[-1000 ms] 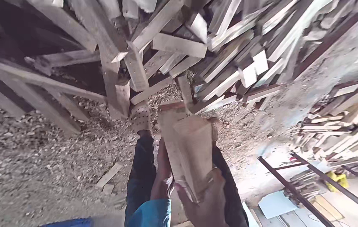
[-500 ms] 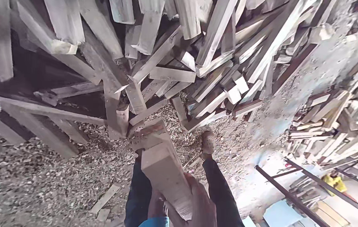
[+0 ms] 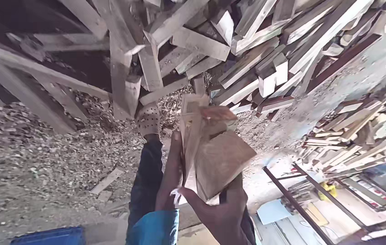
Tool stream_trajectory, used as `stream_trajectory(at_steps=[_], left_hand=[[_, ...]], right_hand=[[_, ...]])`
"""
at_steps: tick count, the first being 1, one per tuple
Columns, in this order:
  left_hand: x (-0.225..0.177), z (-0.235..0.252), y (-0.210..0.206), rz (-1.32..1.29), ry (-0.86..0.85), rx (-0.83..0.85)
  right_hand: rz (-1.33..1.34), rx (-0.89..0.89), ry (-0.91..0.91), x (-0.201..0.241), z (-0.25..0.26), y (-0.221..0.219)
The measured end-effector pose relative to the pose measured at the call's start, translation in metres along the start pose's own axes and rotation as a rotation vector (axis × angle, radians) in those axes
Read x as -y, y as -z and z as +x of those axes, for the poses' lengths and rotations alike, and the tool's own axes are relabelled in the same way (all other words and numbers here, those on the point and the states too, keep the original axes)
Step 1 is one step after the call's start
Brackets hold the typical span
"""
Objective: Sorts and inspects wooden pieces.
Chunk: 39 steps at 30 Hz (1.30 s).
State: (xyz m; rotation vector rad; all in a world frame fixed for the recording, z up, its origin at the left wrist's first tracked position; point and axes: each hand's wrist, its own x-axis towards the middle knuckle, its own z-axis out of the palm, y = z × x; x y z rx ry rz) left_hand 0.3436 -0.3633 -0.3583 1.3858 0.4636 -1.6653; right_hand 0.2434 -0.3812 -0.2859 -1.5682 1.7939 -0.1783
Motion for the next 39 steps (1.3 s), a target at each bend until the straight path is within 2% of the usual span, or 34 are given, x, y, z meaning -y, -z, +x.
stream_trajectory(at_steps=[3,6,9,12,14,17,19,22,24,26,28,30,32,36,39], left_hand=[[0.001,-0.002,0.005,-0.056,0.05,-0.033],[0.003,0.006,0.018,-0.073,-0.113,-0.028],[-0.003,0.013,0.013,-0.101,-0.252,-0.144],[-0.003,0.015,0.012,-0.036,-0.212,-0.275],[0.002,0.014,0.02,0.066,-0.193,-0.274],[0.012,0.009,0.02,0.167,-0.19,-0.196],[0.02,0.005,0.021,0.182,-0.197,-0.034],[0.041,-0.001,0.028,0.266,-0.392,0.029],[0.05,-0.004,0.027,0.21,-0.336,-0.011],[0.052,-0.006,0.018,0.017,-0.139,-0.098],[0.067,-0.003,0.019,-0.088,-0.048,-0.107],[0.09,0.002,0.029,-0.168,-0.076,-0.027],[0.098,0.001,0.035,-0.112,-0.138,-0.001],[0.088,0.0,0.022,-0.064,-0.198,-0.011],[0.059,-0.005,-0.005,-0.118,-0.069,-0.037]], right_hand=[[-0.072,-0.094,0.062,0.008,0.016,-0.017],[-0.078,0.002,0.034,0.004,-0.001,-0.004],[-0.172,0.136,-0.018,-0.007,-0.019,0.027],[-0.248,0.128,-0.054,-0.009,-0.012,0.048],[-0.223,0.103,-0.048,0.003,0.001,0.047],[-0.153,0.051,-0.053,0.016,0.006,0.016],[-0.076,0.046,-0.09,0.012,0.001,-0.022],[0.003,0.021,-0.101,-0.005,-0.004,-0.059],[-0.112,0.011,-0.032,-0.009,0.0,-0.064],[-0.239,0.061,0.019,-0.007,0.006,-0.056],[-0.306,0.095,0.046,-0.001,0.011,-0.045],[-0.286,0.107,0.047,0.005,0.015,-0.036],[-0.236,0.12,0.049,0.007,0.016,-0.033],[-0.2,0.115,0.005,-0.008,0.013,-0.032],[-0.223,0.119,-0.049,-0.027,0.012,-0.025]])
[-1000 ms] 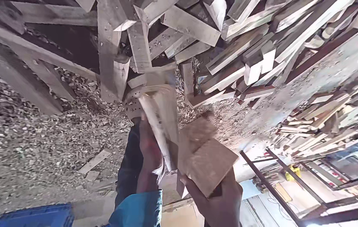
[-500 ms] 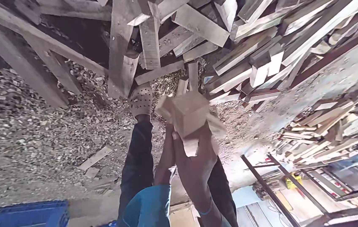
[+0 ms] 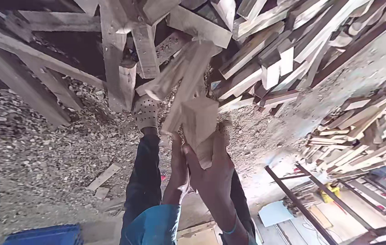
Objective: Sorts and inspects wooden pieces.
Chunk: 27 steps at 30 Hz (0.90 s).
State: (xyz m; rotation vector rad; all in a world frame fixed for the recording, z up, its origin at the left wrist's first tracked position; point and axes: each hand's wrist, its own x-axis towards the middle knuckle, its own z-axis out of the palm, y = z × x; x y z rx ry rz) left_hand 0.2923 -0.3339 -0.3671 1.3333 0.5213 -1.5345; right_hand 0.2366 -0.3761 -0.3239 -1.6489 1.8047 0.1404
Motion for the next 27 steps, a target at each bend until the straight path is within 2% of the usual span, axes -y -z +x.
stream_trajectory(at_steps=[3,6,7,9,11,12,14,15,18,19,21,23,27], left_hand=[[0.002,-0.003,-0.001,0.088,0.003,0.01],[0.001,0.004,0.003,0.111,-0.017,-0.149],[-0.001,0.006,0.006,0.125,-0.005,-0.214],[-0.004,0.008,0.014,0.082,0.055,-0.32],[-0.008,0.01,0.018,0.054,0.058,-0.393],[-0.01,0.01,0.019,0.038,0.057,-0.416],[-0.013,0.012,0.026,0.035,0.06,-0.435],[-0.012,0.01,0.029,0.053,0.054,-0.445],[-0.012,0.005,0.035,0.144,-0.013,-0.433],[-0.013,0.004,0.037,0.183,-0.044,-0.433],[-0.015,0.005,0.038,0.269,-0.095,-0.449],[-0.018,0.007,0.042,0.352,-0.091,-0.469],[-0.021,0.01,0.05,0.364,-0.014,-0.415]], right_hand=[[0.089,0.074,0.107,-0.018,0.002,0.016],[0.147,-0.003,0.181,-0.03,0.026,0.012],[0.18,0.018,0.128,-0.036,0.041,0.0],[0.281,0.221,-0.138,-0.053,0.081,-0.037],[0.397,0.405,-0.446,-0.081,0.135,-0.099],[0.433,0.456,-0.525,-0.091,0.157,-0.129],[0.404,0.317,-0.513,-0.088,0.188,-0.185],[0.395,0.268,-0.56,-0.08,0.195,-0.198],[0.408,0.146,-0.755,-0.038,0.195,-0.204],[0.391,0.088,-0.771,-0.032,0.19,-0.205],[0.358,0.012,-0.657,-0.036,0.178,-0.204],[0.314,-0.075,-0.369,-0.056,0.164,-0.197],[0.211,-0.037,0.075,-0.06,0.11,-0.105]])
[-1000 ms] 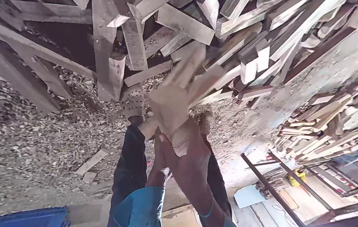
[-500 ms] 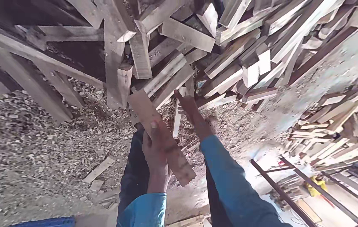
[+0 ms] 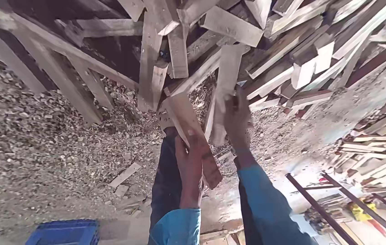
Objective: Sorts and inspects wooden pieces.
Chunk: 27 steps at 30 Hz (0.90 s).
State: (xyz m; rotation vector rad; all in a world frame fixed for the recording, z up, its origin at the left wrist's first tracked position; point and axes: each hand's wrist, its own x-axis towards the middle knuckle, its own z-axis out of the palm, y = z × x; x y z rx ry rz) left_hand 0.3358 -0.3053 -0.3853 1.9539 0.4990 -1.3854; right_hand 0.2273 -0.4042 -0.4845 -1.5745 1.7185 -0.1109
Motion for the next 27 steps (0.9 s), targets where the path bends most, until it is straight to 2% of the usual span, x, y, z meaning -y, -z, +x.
stream_trajectory(at_steps=[2,4,7,9,12,16,18,20,21,23,27], left_hand=[[-0.001,-0.006,-0.001,-0.055,0.035,0.066],[-0.009,-0.011,0.0,-0.146,0.081,0.193],[-0.025,-0.02,-0.004,-0.355,0.073,0.298],[-0.025,-0.017,0.0,-0.449,0.045,0.274],[-0.022,-0.016,0.006,-0.527,0.077,0.151],[-0.014,-0.019,0.003,-0.569,0.084,0.075],[-0.011,-0.015,0.005,-0.546,0.02,0.035],[-0.007,-0.012,0.007,-0.544,-0.03,0.012],[-0.006,-0.013,0.006,-0.551,-0.051,-0.005],[-0.01,-0.009,0.003,-0.556,-0.108,-0.042],[-0.017,-0.004,-0.001,-0.446,-0.073,-0.09]], right_hand=[[-0.012,0.088,0.109,0.03,-0.037,0.054],[0.024,0.135,0.12,0.062,-0.069,0.082],[0.148,0.141,0.097,0.076,-0.107,0.075],[0.25,0.149,0.097,0.075,-0.105,0.066],[0.287,0.177,-0.1,0.061,-0.051,0.035],[0.186,0.194,-0.476,0.011,0.078,-0.082],[0.064,0.146,-0.526,0.007,0.12,-0.128],[-0.045,0.065,-0.529,0.014,0.13,-0.136],[-0.074,0.034,-0.482,0.017,0.119,-0.123],[-0.17,-0.004,-0.237,0.032,0.081,-0.076],[-0.184,0.033,0.254,0.077,-0.038,0.048]])
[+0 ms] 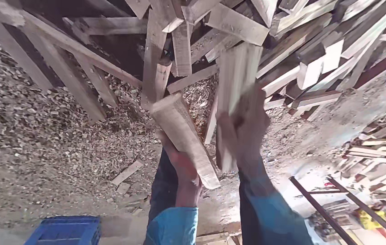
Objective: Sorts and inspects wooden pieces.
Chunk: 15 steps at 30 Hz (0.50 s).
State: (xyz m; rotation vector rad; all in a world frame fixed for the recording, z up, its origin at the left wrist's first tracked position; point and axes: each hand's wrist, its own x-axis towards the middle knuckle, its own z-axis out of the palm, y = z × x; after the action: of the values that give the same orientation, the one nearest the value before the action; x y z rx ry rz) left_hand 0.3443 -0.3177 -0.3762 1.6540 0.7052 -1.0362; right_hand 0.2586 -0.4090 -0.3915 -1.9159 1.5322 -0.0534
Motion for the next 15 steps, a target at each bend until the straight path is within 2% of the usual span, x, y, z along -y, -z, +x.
stream_trajectory(at_steps=[2,5,7,8,10,11,12,14,15], left_hand=[[0.013,0.004,0.006,-0.039,0.045,0.113],[0.043,0.007,0.022,-0.245,0.032,0.358],[0.054,-0.009,0.041,-0.095,-0.053,0.493],[0.043,-0.02,0.037,-0.03,0.064,0.418],[0.005,-0.047,0.023,0.095,0.391,0.164],[-0.002,-0.056,0.022,0.108,0.475,0.068],[0.0,-0.058,0.021,0.071,0.49,0.068],[0.017,-0.052,0.02,-0.049,0.382,0.17],[0.023,-0.047,0.017,-0.08,0.325,0.194]], right_hand=[[0.028,-0.006,0.073,0.034,-0.049,0.04],[0.094,0.037,-0.015,0.062,-0.093,0.038],[0.155,0.079,-0.05,0.054,-0.095,0.033],[0.225,0.068,-0.053,0.047,-0.084,0.036],[0.324,0.007,-0.06,0.03,-0.039,0.038],[0.321,-0.044,-0.045,0.019,-0.006,0.033],[0.231,-0.103,-0.017,0.006,0.033,0.02],[-0.067,-0.136,0.05,-0.036,0.13,-0.026],[-0.215,-0.061,0.054,-0.056,0.175,-0.052]])
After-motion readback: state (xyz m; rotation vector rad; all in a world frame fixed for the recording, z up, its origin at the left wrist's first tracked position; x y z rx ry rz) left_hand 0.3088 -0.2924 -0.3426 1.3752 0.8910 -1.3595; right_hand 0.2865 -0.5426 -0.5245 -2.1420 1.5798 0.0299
